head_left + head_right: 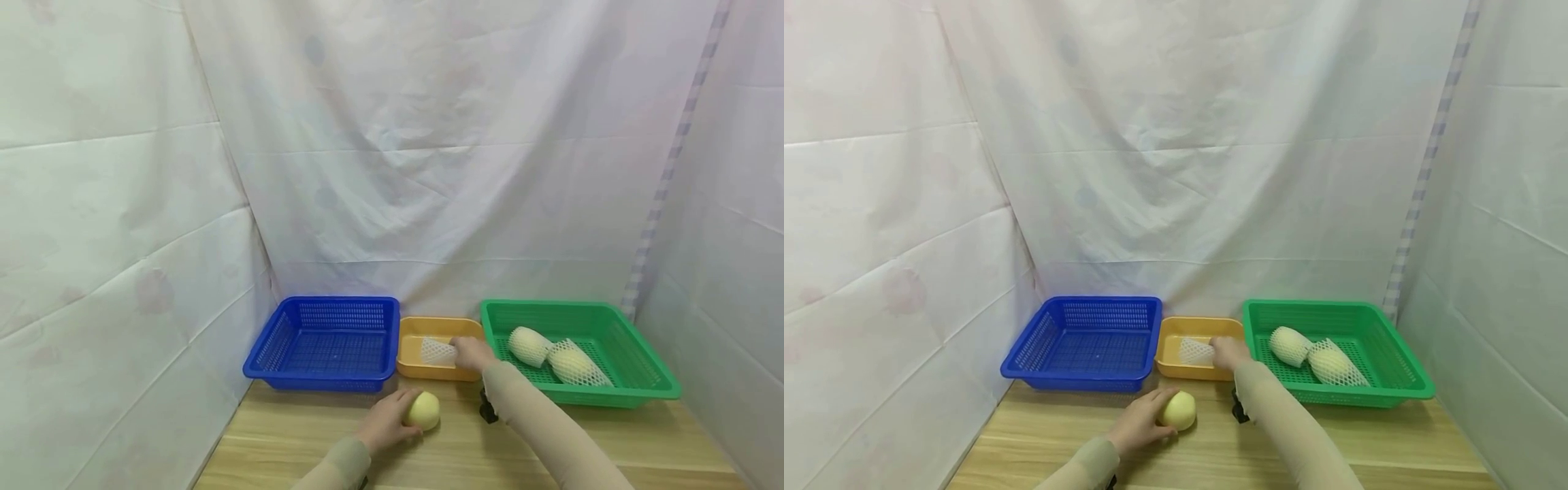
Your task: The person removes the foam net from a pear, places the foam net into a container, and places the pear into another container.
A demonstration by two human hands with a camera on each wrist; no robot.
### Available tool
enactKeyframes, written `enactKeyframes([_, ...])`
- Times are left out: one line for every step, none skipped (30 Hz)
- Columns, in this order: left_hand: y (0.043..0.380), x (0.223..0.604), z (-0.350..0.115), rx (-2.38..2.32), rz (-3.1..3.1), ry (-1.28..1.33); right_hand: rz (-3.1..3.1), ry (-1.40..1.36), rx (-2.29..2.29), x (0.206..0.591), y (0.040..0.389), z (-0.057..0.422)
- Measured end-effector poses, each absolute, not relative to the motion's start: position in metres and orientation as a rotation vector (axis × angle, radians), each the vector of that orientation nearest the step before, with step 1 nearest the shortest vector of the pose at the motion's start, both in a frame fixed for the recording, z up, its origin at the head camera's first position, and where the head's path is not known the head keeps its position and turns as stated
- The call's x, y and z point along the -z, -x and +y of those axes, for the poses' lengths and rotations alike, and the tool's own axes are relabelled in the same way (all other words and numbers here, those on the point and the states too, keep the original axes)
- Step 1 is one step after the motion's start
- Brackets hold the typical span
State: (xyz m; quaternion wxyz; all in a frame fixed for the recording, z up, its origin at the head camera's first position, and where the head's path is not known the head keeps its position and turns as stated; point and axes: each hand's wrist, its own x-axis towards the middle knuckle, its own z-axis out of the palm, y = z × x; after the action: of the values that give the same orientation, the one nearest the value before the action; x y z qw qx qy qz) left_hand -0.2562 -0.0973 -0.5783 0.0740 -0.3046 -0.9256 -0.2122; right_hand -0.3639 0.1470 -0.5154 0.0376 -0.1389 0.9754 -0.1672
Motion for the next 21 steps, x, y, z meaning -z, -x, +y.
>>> enactKeyframes([0.256, 0.5783, -0.0971, 0.64, -2.778, 0.913, 2.992, 0.421, 0.516, 0.5149, 0.3639, 0.1475])
enactKeyframes([0.256, 0.5785, -0.097, 0.642, -2.778, 0.912, 2.993, 0.421, 0.514, 0.5142, 0.3639, 0.148])
enactKeyframes([0.2559, 0.5786, -0.097, 0.644, -2.775, 0.912, 2.994, 0.42, 0.521, 0.5135, 0.3638, 0.1484])
enactKeyframes([0.2559, 0.5788, -0.097, 0.646, -2.773, 0.913, 2.991, 0.413, 0.525, 0.5127, 0.3639, 0.1489])
enactKeyframes([0.2561, 0.5788, -0.097, 0.65, -2.771, 0.913, 2.99, 0.413, 0.536, 0.5119, 0.3641, 0.1494])
enactKeyframes([0.2563, 0.5791, -0.097, 0.656, -2.767, 0.914, 2.992, 0.417, 0.537, 0.511, 0.3643, 0.1498])
enactKeyframes([0.2564, 0.5791, -0.0971, 0.661, -2.766, 0.914, 2.997, 0.423, 0.537, 0.5104, 0.3645, 0.1501])
enactKeyframes([0.2567, 0.5793, -0.0972, 0.663, -2.766, 0.913, 3.002, 0.43, 0.538, 0.5098, 0.3648, 0.1505])
enactKeyframes([0.2568, 0.5793, -0.0973, 0.668, -2.765, 0.912, 3.005, 0.43, 0.541, 0.5093, 0.3651, 0.1509])
enactKeyframes([0.2569, 0.5794, -0.0973, 0.668, -2.763, 0.912, 3.012, 0.435, 0.538, 0.5093, 0.3656, 0.1513])
enactKeyframes([0.2569, 0.5794, -0.0975, 0.672, -2.763, 0.909, 3.022, 0.441, 0.533, 0.5094, 0.3662, 0.1516])
enactKeyframes([0.2569, 0.5796, -0.0977, 0.672, -2.763, 0.907, 3.034, 0.448, 0.523, 0.5094, 0.3667, 0.1522])
enactKeyframes([0.2569, 0.5798, -0.0977, 0.671, -2.762, 0.907, 3.045, 0.456, 0.519, 0.5094, 0.3673, 0.1527])
enactKeyframes([0.2569, 0.5798, -0.0978, 0.672, -2.761, 0.906, 3.053, 0.462, 0.515, 0.5098, 0.3681, 0.1532])
enactKeyframes([0.2567, 0.5798, -0.0978, 0.673, -2.759, 0.904, 3.062, 0.465, 0.517, 0.5094, 0.3685, 0.1535])
enactKeyframes([0.2567, 0.58, -0.0978, 0.67, -2.756, 0.903, 3.074, 0.474, 0.512, 0.5093, 0.3689, 0.1539])
enactKeyframes([0.2565, 0.58, -0.0978, 0.674, -2.756, 0.899, 3.079, 0.478, 0.514, 0.5088, 0.3693, 0.1543])
enactKeyframes([0.2564, 0.5798, -0.0978, 0.673, -2.754, 0.898, 3.082, 0.478, 0.52, 0.5083, 0.3693, 0.1546])
enactKeyframes([0.2563, 0.5796, -0.0978, 0.674, -2.752, 0.894, 3.083, 0.473, 0.525, 0.508, 0.3693, 0.1546])
enactKeyframes([0.2561, 0.5794, -0.0979, 0.677, -2.755, 0.889, 3.083, 0.468, 0.529, 0.5076, 0.3692, 0.1546])
enactKeyframes([0.256, 0.5794, -0.0979, 0.683, -2.755, 0.886, 3.083, 0.461, 0.536, 0.507, 0.3688, 0.1546])
